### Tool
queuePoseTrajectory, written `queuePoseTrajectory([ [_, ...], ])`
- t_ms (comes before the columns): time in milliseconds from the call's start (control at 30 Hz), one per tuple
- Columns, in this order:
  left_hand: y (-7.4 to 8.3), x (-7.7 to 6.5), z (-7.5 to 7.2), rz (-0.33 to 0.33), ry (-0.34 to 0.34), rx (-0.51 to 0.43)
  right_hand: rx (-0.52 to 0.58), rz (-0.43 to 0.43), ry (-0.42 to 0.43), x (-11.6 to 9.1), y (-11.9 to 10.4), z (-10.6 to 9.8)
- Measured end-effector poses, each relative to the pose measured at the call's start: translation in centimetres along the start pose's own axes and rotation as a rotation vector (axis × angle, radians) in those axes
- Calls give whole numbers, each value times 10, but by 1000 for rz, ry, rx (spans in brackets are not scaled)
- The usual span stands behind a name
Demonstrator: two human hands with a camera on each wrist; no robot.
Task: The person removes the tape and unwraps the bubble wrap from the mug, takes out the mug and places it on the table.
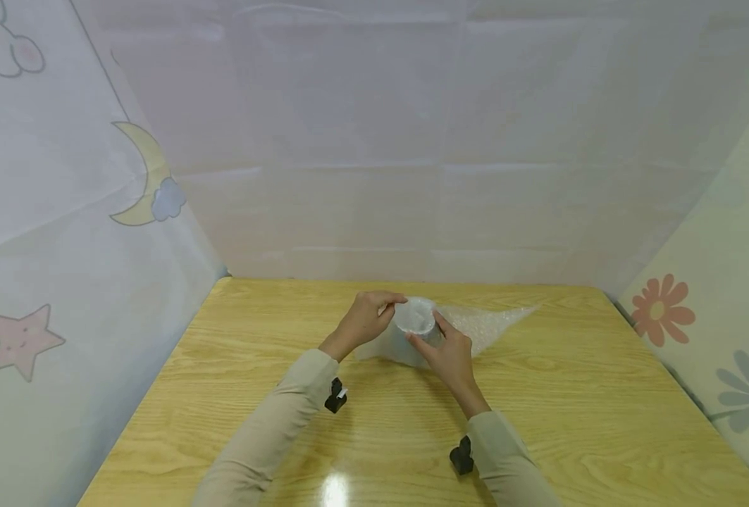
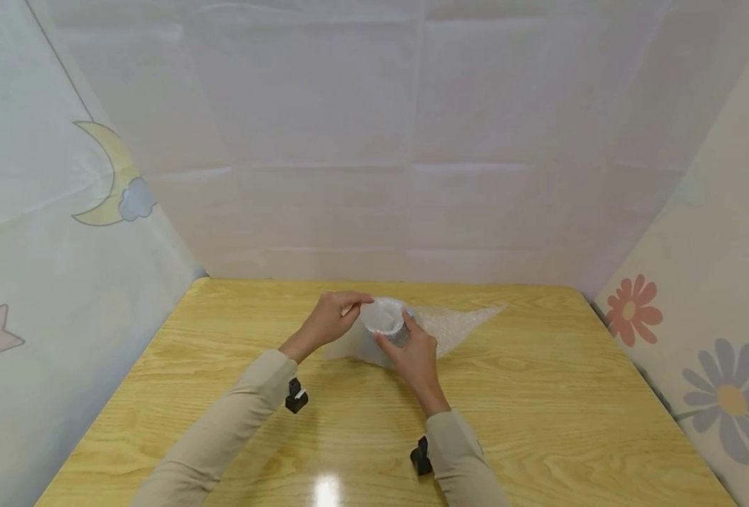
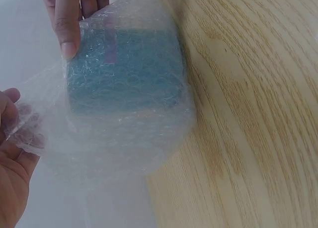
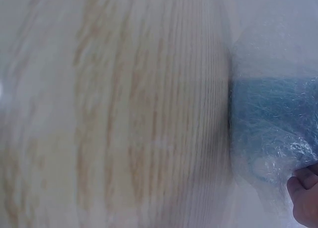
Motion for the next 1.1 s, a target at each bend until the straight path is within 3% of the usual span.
queuePoseTrajectory([
  [267, -5, -1, -3, -35, 15, 23, -2, 10, -7, 0, 2, 1],
  [867, -13, -3, -14, -82, 163, -30, -3, 35, -17, 0, 2, 1],
  [1100, -17, -4, -17, -160, 199, -75, 0, 45, -19, 0, 2, 2],
])
Point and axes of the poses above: each hand's wrist, its own x-axis towards the middle knuckle, its own z-axis out of the palm, y = z × x, the point moved 7 cm from there along x, towards the middle knuckle, and after that the axes turned 13 degrees about y, right-handed, at the moved point
